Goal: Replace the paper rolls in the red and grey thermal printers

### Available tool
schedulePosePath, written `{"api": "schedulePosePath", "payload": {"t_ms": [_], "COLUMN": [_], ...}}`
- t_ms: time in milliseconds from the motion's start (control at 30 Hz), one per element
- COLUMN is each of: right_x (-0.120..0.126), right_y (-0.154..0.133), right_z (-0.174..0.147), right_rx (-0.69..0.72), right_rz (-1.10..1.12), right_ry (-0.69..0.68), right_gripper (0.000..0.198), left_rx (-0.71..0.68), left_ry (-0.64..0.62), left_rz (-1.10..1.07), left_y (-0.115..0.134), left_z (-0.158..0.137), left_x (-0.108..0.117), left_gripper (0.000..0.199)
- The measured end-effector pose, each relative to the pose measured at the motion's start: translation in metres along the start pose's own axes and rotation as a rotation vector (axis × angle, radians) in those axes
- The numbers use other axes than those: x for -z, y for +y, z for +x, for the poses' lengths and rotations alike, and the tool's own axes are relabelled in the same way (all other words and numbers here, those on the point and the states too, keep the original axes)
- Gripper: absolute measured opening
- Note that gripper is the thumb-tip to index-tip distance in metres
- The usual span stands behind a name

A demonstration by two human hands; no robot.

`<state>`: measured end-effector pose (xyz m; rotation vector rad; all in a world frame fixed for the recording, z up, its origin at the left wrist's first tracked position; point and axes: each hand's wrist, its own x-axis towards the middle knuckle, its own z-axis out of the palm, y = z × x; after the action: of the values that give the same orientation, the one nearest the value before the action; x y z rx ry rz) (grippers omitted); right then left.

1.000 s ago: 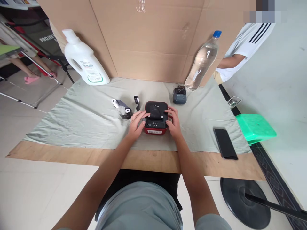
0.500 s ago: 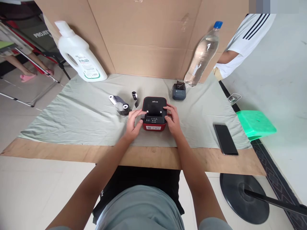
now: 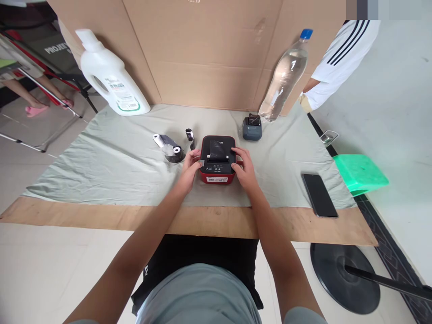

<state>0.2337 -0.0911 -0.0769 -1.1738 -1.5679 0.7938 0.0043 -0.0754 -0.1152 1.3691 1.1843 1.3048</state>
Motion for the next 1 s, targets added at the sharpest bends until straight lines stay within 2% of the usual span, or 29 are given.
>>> {"api": "schedulePosePath", "payload": {"t_ms": [133,233,333,433,467,533,633,667,800,867,933,1000], "right_x": [0.007,0.012,0.016,0.017,0.017,0.017,0.018,0.02,0.029,0.032,0.034,0.034], "right_y": [-0.006,-0.015,-0.022,-0.025,-0.025,-0.025,-0.026,-0.028,-0.044,-0.054,-0.065,-0.074], "right_z": [0.012,0.024,0.04,0.061,0.068,0.082,0.098,0.103,0.113,0.114,0.113,0.11], "right_rx": [-0.085,-0.107,-0.044,-0.002,-0.013,-0.061,-0.158,-0.201,-0.352,-0.37,-0.377,-0.383], "right_rz": [-0.011,-0.022,-0.052,-0.06,-0.044,-0.017,-0.036,-0.05,-0.103,-0.155,-0.238,-0.359], "right_ry": [-0.045,-0.097,-0.083,-0.079,-0.088,-0.09,-0.073,-0.083,-0.208,-0.253,-0.249,-0.172], "right_gripper": [0.046,0.053,0.048,0.034,0.034,0.033,0.028,0.028,0.031,0.029,0.029,0.03], "left_rx": [0.083,0.075,-0.031,-0.179,-0.197,-0.17,-0.153,-0.188,-0.319,-0.406,-0.584,-0.76], "left_ry": [0.03,0.018,-0.022,0.039,0.074,0.121,0.075,0.033,-0.11,-0.149,-0.189,-0.216], "left_rz": [-0.068,-0.016,0.124,0.257,0.288,0.344,0.427,0.449,0.483,0.508,0.541,0.572], "left_y": [0.01,0.021,0.031,0.039,0.041,0.046,0.053,0.055,0.059,0.057,0.056,0.054], "left_z": [0.007,0.009,0.012,0.014,0.015,0.015,0.014,0.013,0.007,0.004,0.0,-0.003], "left_x": [-0.002,-0.003,-0.003,-0.007,-0.009,-0.014,-0.019,-0.018,-0.012,-0.008,-0.006,-0.005], "left_gripper": [0.053,0.062,0.07,0.075,0.073,0.054,0.022,0.019,0.03,0.023,0.015,0.017]}}
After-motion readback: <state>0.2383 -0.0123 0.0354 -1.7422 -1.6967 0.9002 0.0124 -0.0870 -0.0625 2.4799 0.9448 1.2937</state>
